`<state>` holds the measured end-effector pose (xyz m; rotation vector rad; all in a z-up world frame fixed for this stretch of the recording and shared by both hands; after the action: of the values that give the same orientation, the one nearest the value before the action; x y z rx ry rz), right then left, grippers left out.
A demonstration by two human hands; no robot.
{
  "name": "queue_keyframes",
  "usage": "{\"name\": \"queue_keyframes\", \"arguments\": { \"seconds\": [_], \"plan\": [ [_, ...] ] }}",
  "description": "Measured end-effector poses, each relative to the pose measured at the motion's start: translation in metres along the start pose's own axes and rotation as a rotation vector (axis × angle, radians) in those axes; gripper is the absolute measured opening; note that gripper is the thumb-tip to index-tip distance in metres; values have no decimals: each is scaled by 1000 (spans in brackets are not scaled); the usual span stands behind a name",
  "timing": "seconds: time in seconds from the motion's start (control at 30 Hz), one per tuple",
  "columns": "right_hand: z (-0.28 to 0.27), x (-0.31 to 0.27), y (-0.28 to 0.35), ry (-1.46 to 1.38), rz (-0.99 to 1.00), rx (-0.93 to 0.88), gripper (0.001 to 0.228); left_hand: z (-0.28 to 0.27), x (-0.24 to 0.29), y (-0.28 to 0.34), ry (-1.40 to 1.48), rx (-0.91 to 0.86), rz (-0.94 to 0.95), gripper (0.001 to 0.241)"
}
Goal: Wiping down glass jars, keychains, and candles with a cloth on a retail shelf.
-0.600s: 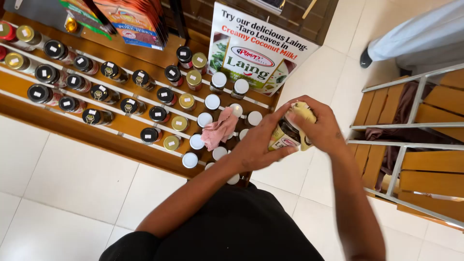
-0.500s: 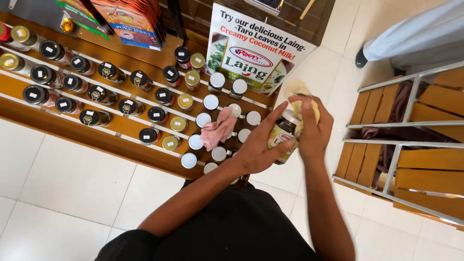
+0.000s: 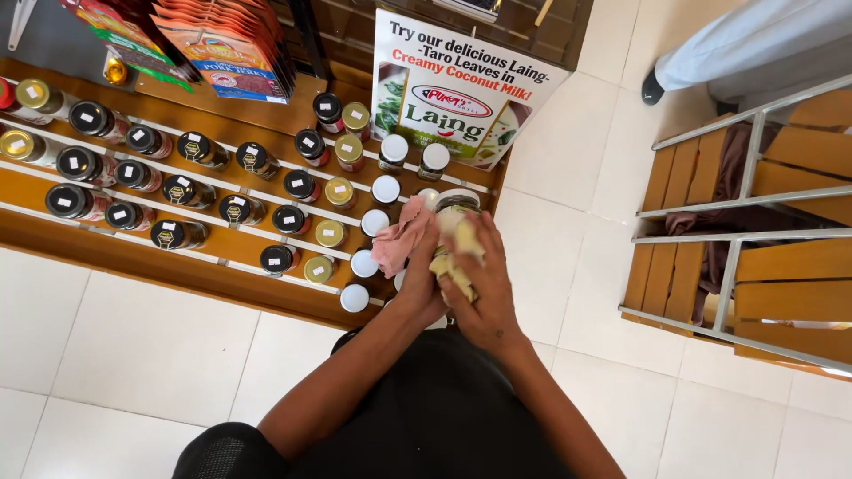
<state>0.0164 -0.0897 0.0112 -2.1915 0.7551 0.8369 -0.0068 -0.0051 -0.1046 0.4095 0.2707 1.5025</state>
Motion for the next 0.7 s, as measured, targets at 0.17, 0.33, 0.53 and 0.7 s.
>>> {"name": "queue_keyframes", "arguments": {
  "seconds": [0.17, 0.33, 0.53, 0.7],
  "plan": [
    [-13, 20, -19, -486, 369, 99, 52, 28, 4, 19, -14, -23, -30, 54],
    [-19, 30, -25, -973, 598, 111, 51, 44, 1, 35, -3, -153, -89, 55],
    [-15, 38, -16, -1043, 650, 308, 39, 33, 4, 37, -534, -45, 296, 59],
    [-14, 20, -13, -550, 363, 192, 44, 32, 11, 45, -676, 35, 311, 62]
  ]
}}
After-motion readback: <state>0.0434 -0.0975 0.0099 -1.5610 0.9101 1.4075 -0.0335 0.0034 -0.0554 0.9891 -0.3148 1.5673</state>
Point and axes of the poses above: each hand's wrist, its own y-axis away from the middle knuckle, its own z-axis out of the palm, x = y × z, the point moved 3 cm from there along -y, towards the middle knuckle, and after that the axes turned 6 degrees about x, right-handed, at the moved point
